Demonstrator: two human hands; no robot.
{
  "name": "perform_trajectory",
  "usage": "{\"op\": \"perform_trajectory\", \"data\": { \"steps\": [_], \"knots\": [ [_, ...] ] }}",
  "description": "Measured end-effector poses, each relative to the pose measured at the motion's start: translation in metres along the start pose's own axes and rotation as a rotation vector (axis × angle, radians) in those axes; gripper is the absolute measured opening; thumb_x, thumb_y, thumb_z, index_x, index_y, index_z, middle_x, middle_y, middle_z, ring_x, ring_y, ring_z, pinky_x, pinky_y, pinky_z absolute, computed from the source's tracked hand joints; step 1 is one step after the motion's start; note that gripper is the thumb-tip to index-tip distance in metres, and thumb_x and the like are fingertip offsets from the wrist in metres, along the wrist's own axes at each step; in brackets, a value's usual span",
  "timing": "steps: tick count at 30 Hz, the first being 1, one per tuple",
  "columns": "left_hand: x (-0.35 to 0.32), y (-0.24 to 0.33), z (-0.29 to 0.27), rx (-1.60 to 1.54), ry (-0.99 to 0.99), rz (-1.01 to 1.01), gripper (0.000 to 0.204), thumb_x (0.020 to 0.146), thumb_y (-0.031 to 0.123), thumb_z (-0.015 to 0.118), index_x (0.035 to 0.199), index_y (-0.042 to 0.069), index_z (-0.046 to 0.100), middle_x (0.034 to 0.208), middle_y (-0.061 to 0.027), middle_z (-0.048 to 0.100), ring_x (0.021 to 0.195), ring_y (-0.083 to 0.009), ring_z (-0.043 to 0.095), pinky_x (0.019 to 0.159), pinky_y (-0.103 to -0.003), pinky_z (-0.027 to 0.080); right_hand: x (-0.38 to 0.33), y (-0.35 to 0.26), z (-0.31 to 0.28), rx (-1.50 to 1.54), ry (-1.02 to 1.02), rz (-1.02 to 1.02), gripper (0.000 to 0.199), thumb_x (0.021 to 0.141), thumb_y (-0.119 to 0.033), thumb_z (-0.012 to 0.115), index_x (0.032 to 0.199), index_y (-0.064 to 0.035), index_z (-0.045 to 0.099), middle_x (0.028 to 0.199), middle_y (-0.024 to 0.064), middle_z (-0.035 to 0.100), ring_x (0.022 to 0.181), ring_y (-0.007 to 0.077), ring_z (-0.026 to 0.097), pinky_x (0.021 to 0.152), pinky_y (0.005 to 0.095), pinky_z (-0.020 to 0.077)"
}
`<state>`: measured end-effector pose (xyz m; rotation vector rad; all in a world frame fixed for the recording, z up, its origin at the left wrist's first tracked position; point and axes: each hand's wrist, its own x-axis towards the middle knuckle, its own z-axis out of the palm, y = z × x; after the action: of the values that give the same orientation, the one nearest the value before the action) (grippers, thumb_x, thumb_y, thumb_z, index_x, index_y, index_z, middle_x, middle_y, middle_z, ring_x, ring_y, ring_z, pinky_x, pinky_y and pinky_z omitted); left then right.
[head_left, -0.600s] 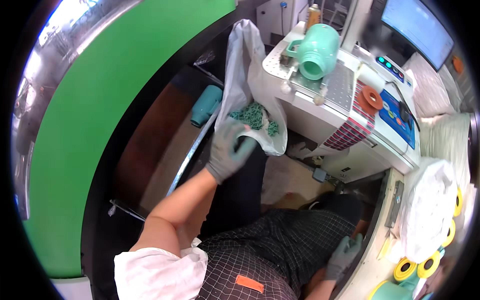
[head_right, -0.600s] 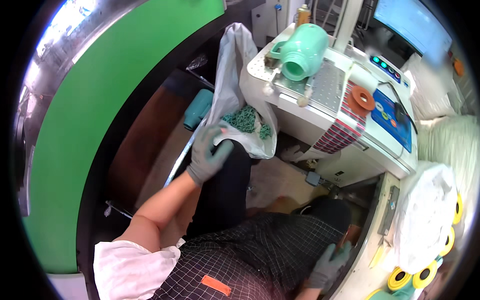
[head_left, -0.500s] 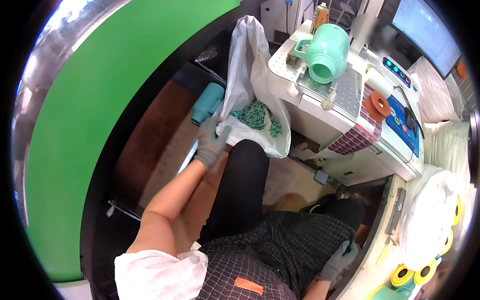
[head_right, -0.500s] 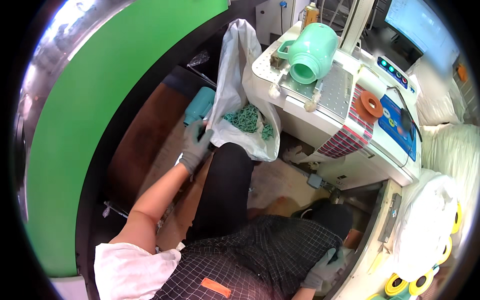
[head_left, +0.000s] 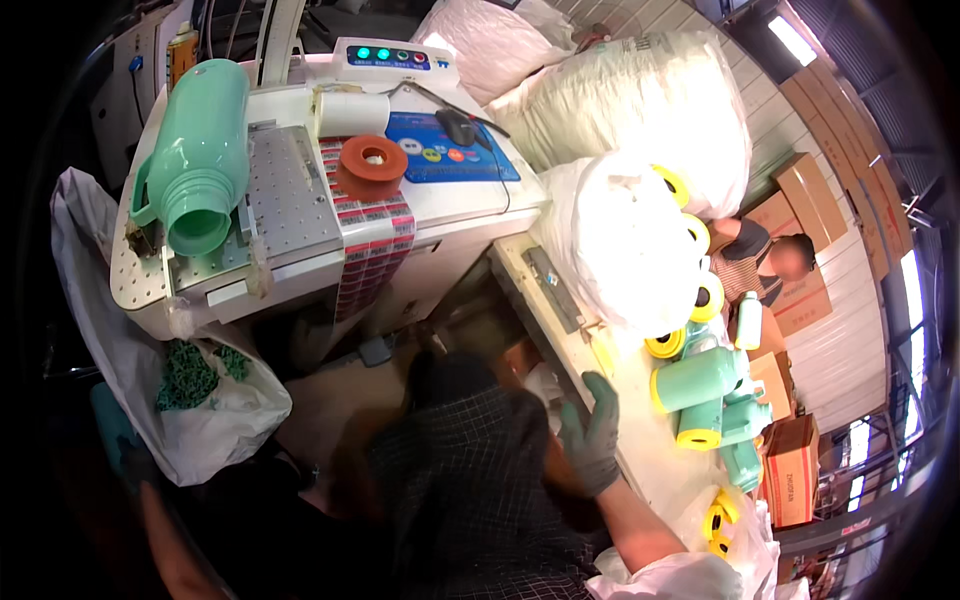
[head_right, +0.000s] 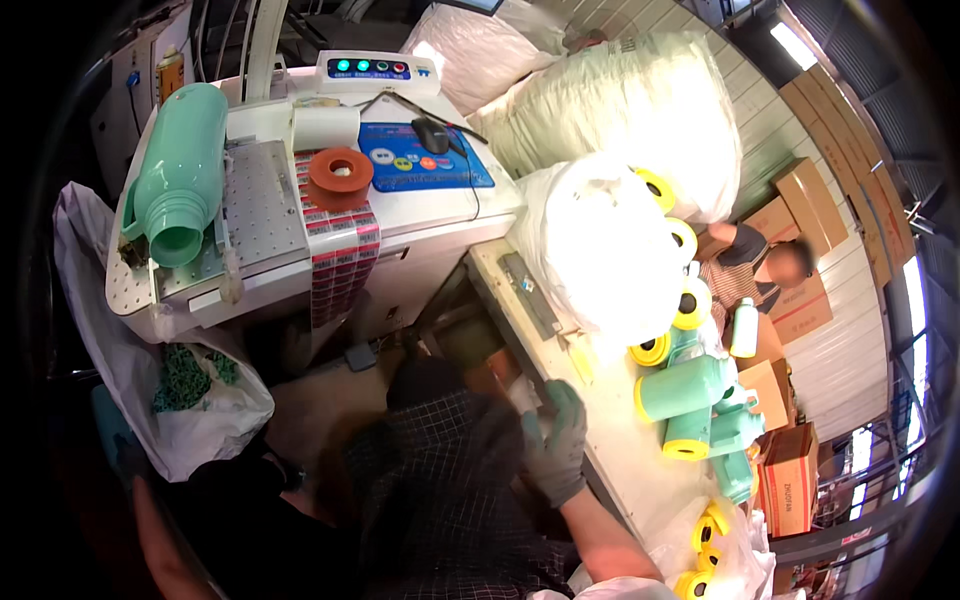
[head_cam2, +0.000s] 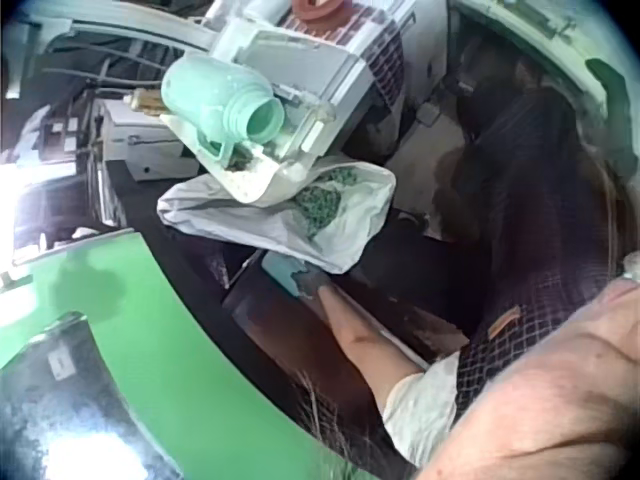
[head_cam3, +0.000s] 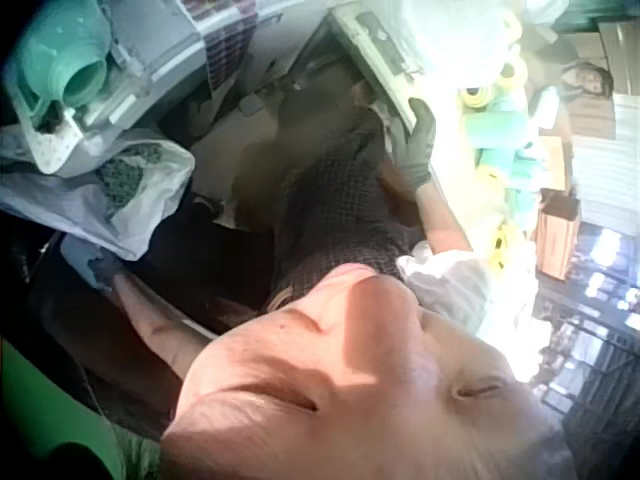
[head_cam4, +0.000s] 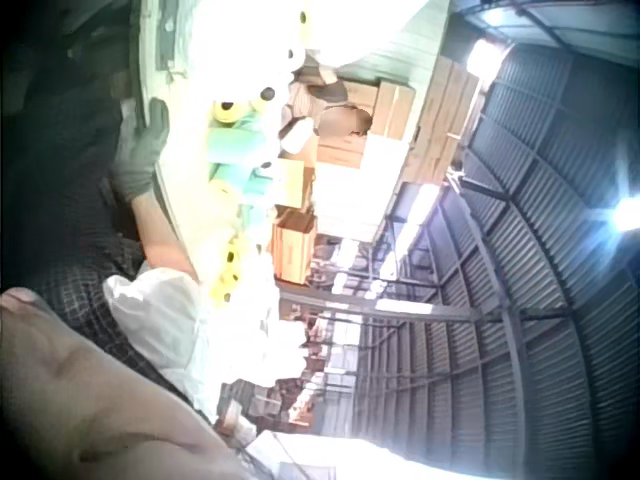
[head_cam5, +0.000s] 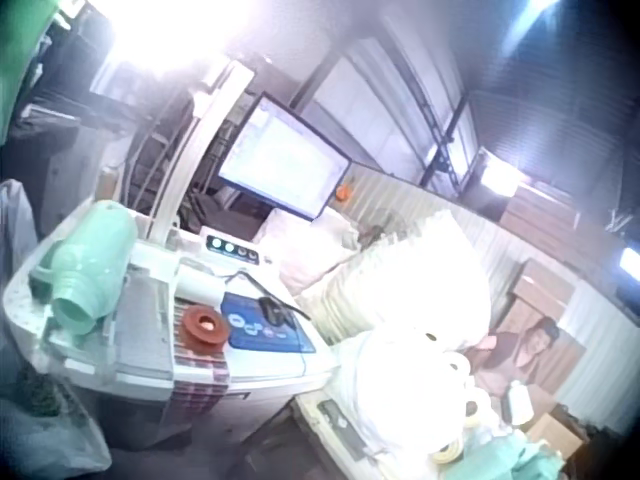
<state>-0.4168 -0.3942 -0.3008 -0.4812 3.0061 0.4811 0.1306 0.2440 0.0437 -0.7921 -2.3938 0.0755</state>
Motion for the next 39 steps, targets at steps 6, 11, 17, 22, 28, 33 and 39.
{"op": "perform_trajectory", "data": {
  "steps": [6, 11, 17, 22, 28, 33, 39],
  "knots": [
    [0.001, -0.023, 0.017, 0.204, -0.005, 0.019, 0.095, 0.09, 0.071, 0.06, 0.161, 0.01, 0.043, 0.154, -0.0248, 0.054, 0.129, -0.0446, 0.061, 0.107, -0.056, 0.052, -0.065, 0.015, 0.046, 0.255, -0.238, 0.395, 0.063, 0.097, -0.027, 0.077, 0.147, 0.0016, 0.051, 0.138, 0.0246, 0.058, 0.119, 0.0377, 0.061, 0.102, 0.047, 0.0513],
    [-0.093, -0.036, -0.042, 0.159, 0.174, 0.121, 0.071, 0.098, 0.046, 0.067, 0.152, 0.003, 0.054, 0.143, -0.0246, 0.063, 0.13, -0.0363, 0.062, 0.111, -0.052, 0.048, -0.035, -0.009, 0.039, 0.248, -0.078, 0.243, 0.066, 0.097, -0.026, 0.077, 0.148, 0.0041, 0.048, 0.132, 0.0227, 0.059, 0.116, 0.0372, 0.061, 0.1, 0.0465, 0.0512],
    [-0.175, -0.12, -0.105, -0.194, 0.516, 0.328, 0.054, 0.103, 0.024, 0.07, 0.149, 0.001, 0.056, 0.144, -0.0189, 0.065, 0.135, -0.0329, 0.06, 0.114, -0.046, 0.047, 0.019, -0.079, 0.039, 0.451, -0.04, -0.092, 0.061, 0.095, -0.016, 0.075, 0.148, 0.003, 0.05, 0.137, 0.0176, 0.058, 0.123, 0.0327, 0.06, 0.105, 0.0442, 0.0498],
    [-0.35, 0.06, -0.247, -1.043, 0.493, 0.449, 0.041, 0.102, 0.017, 0.069, 0.138, 0.001, 0.056, 0.139, -0.0158, 0.062, 0.124, -0.0315, 0.061, 0.107, -0.046, 0.05, -0.009, -0.151, 0.072, 1.234, -0.745, 0.18, 0.068, 0.098, -0.024, 0.078, 0.153, 0.0003, 0.047, 0.147, 0.0177, 0.057, 0.137, 0.0299, 0.056, 0.115, 0.044, 0.0464],
    [-0.442, 0.198, -0.24, -1.676, -0.28, 0.597, 0.054, 0.096, 0.008, 0.059, 0.148, 0.003, 0.048, 0.135, -0.0166, 0.063, 0.121, -0.0261, 0.063, 0.107, -0.042, 0.051, -0.033, -0.217, 0.084, 1.579, -0.702, 0.067, 0.122, 0.094, -0.054, 0.078, 0.172, -0.0039, -0.002, 0.175, 0.021, 0.019, 0.16, 0.0376, 0.024, 0.127, 0.0454, 0.0327],
    [-0.514, 0.231, -0.263, -0.968, -0.223, 1.224, 0.085, 0.091, 0.009, 0.076, 0.162, 0.002, 0.029, 0.154, -0.0224, 0.049, 0.144, -0.0401, 0.047, 0.122, -0.055, 0.035, -0.046, -0.096, 0.026, 1.979, -1.541, 1.077, 0.102, 0.096, -0.081, 0.053, 0.162, -0.0047, 0.039, 0.149, 0.0163, 0.059, 0.133, 0.0266, 0.062, 0.11, 0.0449, 0.0538],
    [-0.607, 0.297, -0.241, -0.544, -0.218, 1.936, 0.077, 0.088, 0.041, 0.084, 0.146, 0.002, 0.051, 0.136, -0.0226, 0.066, 0.126, -0.0502, 0.063, 0.106, -0.065, 0.048, -0.127, -0.002, 0.026, 1.397, -1.409, 0.996, 0.083, 0.104, -0.078, 0.039, 0.13, -0.0058, 0.071, 0.122, 0.0115, 0.075, 0.102, 0.0178, 0.071, 0.094, 0.0322, 0.0569]
  ]
}}
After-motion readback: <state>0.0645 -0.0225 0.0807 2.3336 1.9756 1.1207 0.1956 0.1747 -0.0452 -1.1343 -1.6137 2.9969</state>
